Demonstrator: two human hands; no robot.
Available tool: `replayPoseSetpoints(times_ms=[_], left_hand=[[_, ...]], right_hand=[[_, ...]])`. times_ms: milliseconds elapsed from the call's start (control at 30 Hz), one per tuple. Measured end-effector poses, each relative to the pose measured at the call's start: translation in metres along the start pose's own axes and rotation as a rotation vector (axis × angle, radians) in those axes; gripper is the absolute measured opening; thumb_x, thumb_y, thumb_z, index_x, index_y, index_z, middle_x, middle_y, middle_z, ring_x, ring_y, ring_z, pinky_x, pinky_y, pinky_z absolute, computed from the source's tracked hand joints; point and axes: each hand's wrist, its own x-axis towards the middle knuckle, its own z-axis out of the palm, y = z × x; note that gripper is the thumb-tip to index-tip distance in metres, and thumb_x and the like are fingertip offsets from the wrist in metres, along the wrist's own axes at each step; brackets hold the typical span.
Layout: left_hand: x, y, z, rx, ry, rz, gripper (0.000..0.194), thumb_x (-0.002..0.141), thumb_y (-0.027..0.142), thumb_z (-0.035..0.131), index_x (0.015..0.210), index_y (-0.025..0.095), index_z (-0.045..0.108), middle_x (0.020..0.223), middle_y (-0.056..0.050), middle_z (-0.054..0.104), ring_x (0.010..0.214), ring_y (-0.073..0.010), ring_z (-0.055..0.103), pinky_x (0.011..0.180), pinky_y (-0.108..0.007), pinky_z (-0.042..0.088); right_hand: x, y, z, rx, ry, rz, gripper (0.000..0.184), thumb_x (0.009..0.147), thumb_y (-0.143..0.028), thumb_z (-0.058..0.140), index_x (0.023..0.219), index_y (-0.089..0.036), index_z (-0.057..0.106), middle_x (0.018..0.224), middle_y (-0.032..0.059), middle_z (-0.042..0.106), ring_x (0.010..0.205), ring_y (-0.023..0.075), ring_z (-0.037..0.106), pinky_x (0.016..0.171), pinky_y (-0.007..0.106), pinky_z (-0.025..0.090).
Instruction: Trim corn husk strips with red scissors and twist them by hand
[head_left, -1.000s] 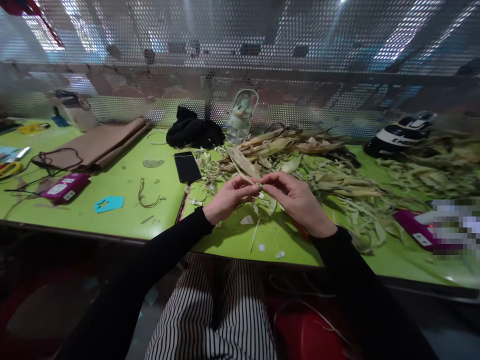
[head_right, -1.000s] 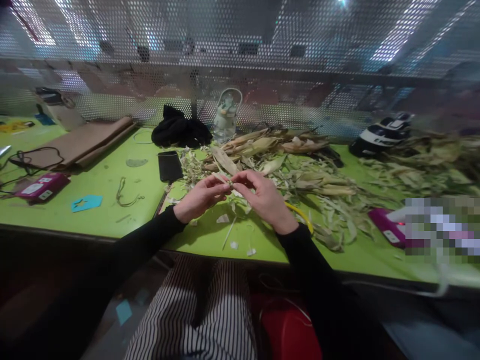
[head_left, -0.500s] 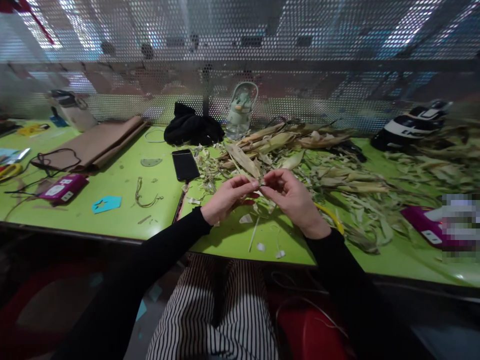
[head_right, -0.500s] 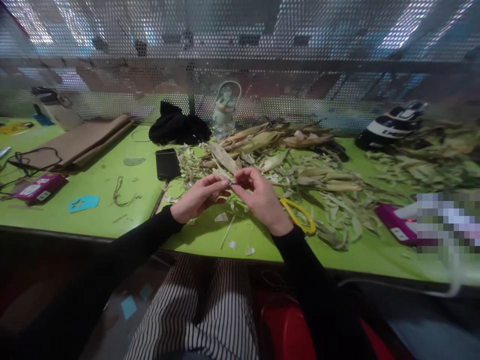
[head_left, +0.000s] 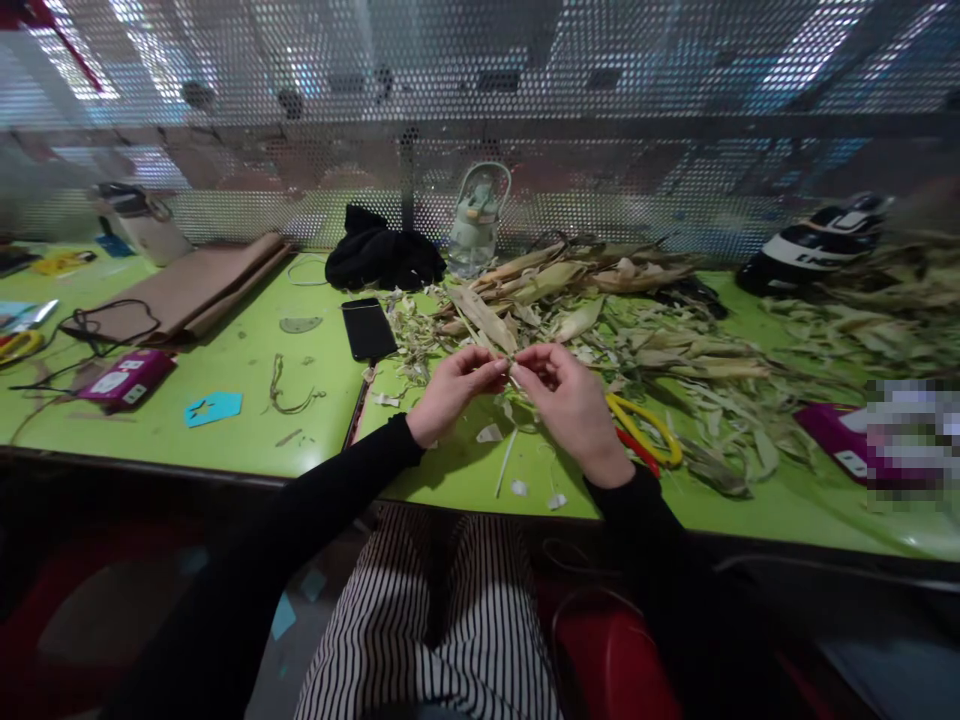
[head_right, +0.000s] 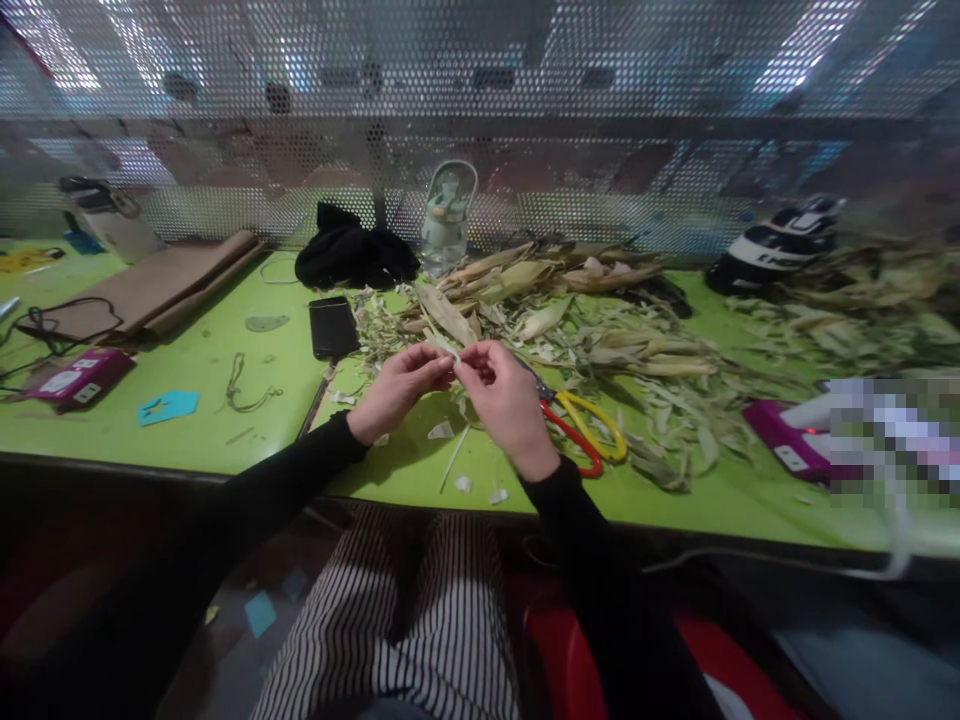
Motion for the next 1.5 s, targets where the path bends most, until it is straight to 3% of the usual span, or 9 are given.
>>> replayPoseSetpoints(times_ms=[133, 300, 467, 600, 767, 1033, 1333, 1500], left_hand=[[0.0, 0.005, -0.001, -0.075, -0.112, -0.163, 0.034, 0.07, 0.033, 0.087, 0.079, 0.011, 0.063, 0.074, 0.002, 0.064, 0.07, -0.0075, 0.06, 0.078, -0.027, 0.048], [-0.004, 0.007, -0.003, -0.063, -0.216, -0.312, 0.029, 0.071, 0.028, 0.087, 0.077, 0.01, 0.065, 0.073, 0.0, 0.065, 0.07, -0.0078, 0.06, 0.079, -0.027, 0.048], [-0.004, 0.005, 0.001, -0.105, -0.119, -0.253, 0.029, 0.072, 0.025, 0.086, 0.074, 0.012, 0.06, 0.071, 0.002, 0.064, 0.067, -0.0067, 0.06, 0.078, -0.026, 0.048], [-0.003, 0.006, 0.003, -0.109, -0.019, -0.207, 0.027, 0.077, 0.026, 0.082, 0.074, 0.013, 0.059, 0.07, 0.002, 0.064, 0.069, -0.0078, 0.062, 0.079, -0.027, 0.049], [-0.004, 0.01, 0.003, -0.053, -0.072, -0.17, 0.019, 0.076, 0.02, 0.081, 0.08, 0.012, 0.063, 0.07, 0.002, 0.065, 0.065, -0.0071, 0.06, 0.076, -0.026, 0.048], [-0.002, 0.007, 0.002, -0.009, -0.024, -0.192, 0.014, 0.08, 0.006, 0.072, 0.086, 0.012, 0.062, 0.074, 0.003, 0.065, 0.069, -0.0068, 0.063, 0.077, -0.026, 0.05], [-0.002, 0.004, 0.002, 0.081, -0.039, -0.149, 0.015, 0.08, 0.008, 0.072, 0.088, 0.013, 0.061, 0.071, 0.004, 0.062, 0.064, -0.0063, 0.06, 0.074, -0.025, 0.048], [-0.005, 0.002, 0.003, 0.205, 0.001, -0.106, 0.018, 0.078, 0.01, 0.075, 0.087, 0.014, 0.06, 0.067, 0.005, 0.059, 0.062, -0.0069, 0.057, 0.068, -0.024, 0.045]], right_hand=[[0.007, 0.01, -0.018, 0.161, -0.23, 0.045, 0.027, 0.083, -0.047, 0.071, 0.09, -0.021, 0.068, 0.084, 0.0023, 0.069, 0.075, 0.0163, 0.06, 0.074, 0.032, 0.048], [0.004, 0.017, -0.026, 0.299, -0.307, 0.112, 0.03, 0.078, -0.049, 0.078, 0.083, -0.021, 0.067, 0.075, -0.0022, 0.061, 0.065, 0.0109, 0.048, 0.063, 0.027, 0.04], [-0.001, 0.02, -0.013, 0.376, -0.184, 0.169, 0.034, 0.077, -0.05, 0.077, 0.092, -0.022, 0.066, 0.077, -0.0028, 0.06, 0.064, 0.011, 0.049, 0.063, 0.028, 0.042], [-0.004, 0.021, -0.004, 0.288, -0.124, 0.175, 0.038, 0.075, -0.053, 0.078, 0.089, -0.021, 0.064, 0.078, -0.001, 0.062, 0.067, 0.0131, 0.053, 0.066, 0.03, 0.044], [-0.005, 0.026, 0.0, 0.234, -0.084, 0.14, 0.037, 0.076, -0.054, 0.076, 0.085, -0.021, 0.065, 0.08, 0.0014, 0.066, 0.071, 0.0161, 0.057, 0.071, 0.033, 0.048], [-0.005, 0.031, 0.0, 0.199, -0.017, 0.053, 0.028, 0.079, -0.046, 0.075, 0.091, -0.022, 0.066, 0.084, 0.0017, 0.068, 0.075, 0.017, 0.06, 0.074, 0.034, 0.051], [-0.002, 0.031, 0.001, 0.377, -0.061, 0.175, 0.031, 0.072, -0.043, 0.079, 0.085, -0.021, 0.062, 0.079, -0.0015, 0.062, 0.073, 0.014, 0.055, 0.073, 0.031, 0.047], [-0.002, 0.034, 0.004, 0.333, -0.068, 0.162, 0.031, 0.07, -0.042, 0.079, 0.084, -0.021, 0.06, 0.078, -0.0015, 0.06, 0.074, 0.0145, 0.054, 0.073, 0.031, 0.046]])
